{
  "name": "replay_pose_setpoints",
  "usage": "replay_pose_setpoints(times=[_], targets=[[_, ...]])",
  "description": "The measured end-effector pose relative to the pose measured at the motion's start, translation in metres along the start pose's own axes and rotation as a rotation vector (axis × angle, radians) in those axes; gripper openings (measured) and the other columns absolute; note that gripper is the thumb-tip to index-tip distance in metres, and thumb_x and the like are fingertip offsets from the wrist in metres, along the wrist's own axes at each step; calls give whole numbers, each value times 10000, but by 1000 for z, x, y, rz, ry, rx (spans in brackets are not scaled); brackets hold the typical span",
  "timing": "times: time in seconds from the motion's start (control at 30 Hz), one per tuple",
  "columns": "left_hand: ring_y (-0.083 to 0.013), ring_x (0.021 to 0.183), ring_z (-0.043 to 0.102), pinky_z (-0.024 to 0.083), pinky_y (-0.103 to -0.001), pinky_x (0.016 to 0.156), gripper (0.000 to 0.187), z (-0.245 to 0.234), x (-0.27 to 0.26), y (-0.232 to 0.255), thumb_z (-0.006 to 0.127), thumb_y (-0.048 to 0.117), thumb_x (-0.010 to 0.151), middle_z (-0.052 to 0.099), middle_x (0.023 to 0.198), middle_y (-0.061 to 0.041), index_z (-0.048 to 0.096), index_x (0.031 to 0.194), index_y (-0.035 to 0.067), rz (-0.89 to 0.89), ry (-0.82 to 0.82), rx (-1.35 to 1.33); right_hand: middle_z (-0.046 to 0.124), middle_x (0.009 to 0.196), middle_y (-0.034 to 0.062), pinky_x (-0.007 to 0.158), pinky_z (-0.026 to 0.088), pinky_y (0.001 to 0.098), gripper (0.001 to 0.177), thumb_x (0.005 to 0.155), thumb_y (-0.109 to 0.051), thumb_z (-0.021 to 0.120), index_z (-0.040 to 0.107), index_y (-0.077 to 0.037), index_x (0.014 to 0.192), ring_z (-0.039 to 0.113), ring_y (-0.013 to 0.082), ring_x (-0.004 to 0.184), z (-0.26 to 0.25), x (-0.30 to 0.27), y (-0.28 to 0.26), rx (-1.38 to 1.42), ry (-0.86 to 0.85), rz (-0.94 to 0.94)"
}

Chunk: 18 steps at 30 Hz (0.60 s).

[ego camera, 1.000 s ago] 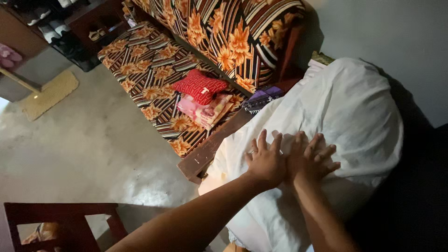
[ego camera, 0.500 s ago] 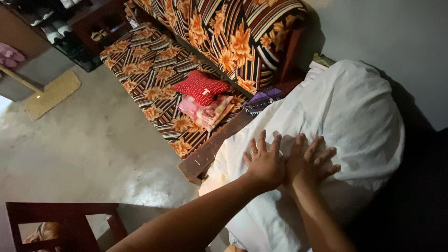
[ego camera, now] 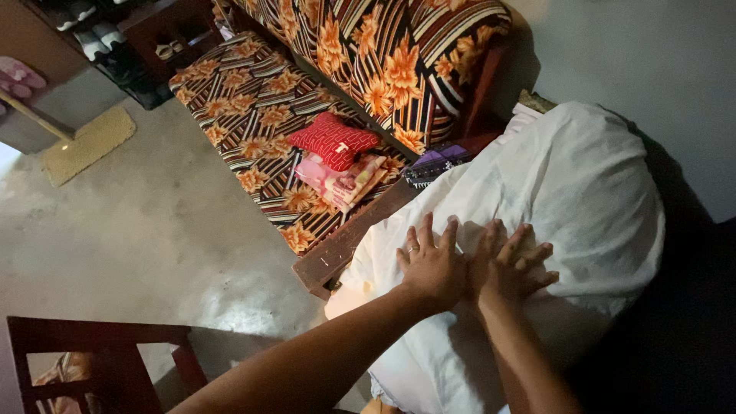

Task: The person organizes pillows on a bed and a couch by carrying them between locations, smoothing the pillowcases, and placing them in neat arrangements.

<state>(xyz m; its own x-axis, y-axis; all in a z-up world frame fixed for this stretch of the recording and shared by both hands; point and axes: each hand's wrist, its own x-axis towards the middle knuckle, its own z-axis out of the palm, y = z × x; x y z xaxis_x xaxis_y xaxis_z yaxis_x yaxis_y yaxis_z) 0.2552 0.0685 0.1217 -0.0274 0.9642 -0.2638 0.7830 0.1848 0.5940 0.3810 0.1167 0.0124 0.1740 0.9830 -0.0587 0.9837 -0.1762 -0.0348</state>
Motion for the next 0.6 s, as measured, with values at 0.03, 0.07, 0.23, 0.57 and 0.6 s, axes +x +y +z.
replay_pose_setpoints(times=[0.03,0.07,0.23,0.57,0.6], targets=[[-543,1522,14,89,-774,1129,691,-1,-1,-1,522,325,994,12,1693,-207,216,1609,253,16,-8,6,10,1689,147,1022,66,848,720,948,-649,382,171,-340,1563,-4,587,1467,2,2,0,-23,-49,21],[-543,1522,14,89,-774,1129,691,-1,-1,-2,522,325,994,12,1693,-207,216,1609,253,16,-7,3,10,1689,147,1022,66,848,720,948,-649,382,171,-340,1563,-4,587,1467,5,2,1,-25,-48,20],[-512,1544,84,152,-747,1163,728,2,-5,-2,574,415,950,64,1708,-163,270,1595,266,-32,36,44,98,1727,164,1000,101,850,664,1004,-524,373,236,-372,1636,64,600,1477,38,1,14,-155,273,-52],[-535,1528,13,98,-762,1141,749,-21,-18,-20,547,429,971,-19,1700,-174,219,1606,205,-15,102,-83,93,1681,190,1062,51,818,879,870,-715,476,237,-266,1586,74,541,1502,-38,-37,-11,126,123,-204],[-527,1531,38,106,-758,1145,722,-24,-20,-25,540,410,971,7,1704,-171,247,1598,204,-19,165,-94,105,1674,216,1062,48,825,878,886,-693,488,242,-231,1591,92,535,1501,-46,-43,-14,189,171,-276]])
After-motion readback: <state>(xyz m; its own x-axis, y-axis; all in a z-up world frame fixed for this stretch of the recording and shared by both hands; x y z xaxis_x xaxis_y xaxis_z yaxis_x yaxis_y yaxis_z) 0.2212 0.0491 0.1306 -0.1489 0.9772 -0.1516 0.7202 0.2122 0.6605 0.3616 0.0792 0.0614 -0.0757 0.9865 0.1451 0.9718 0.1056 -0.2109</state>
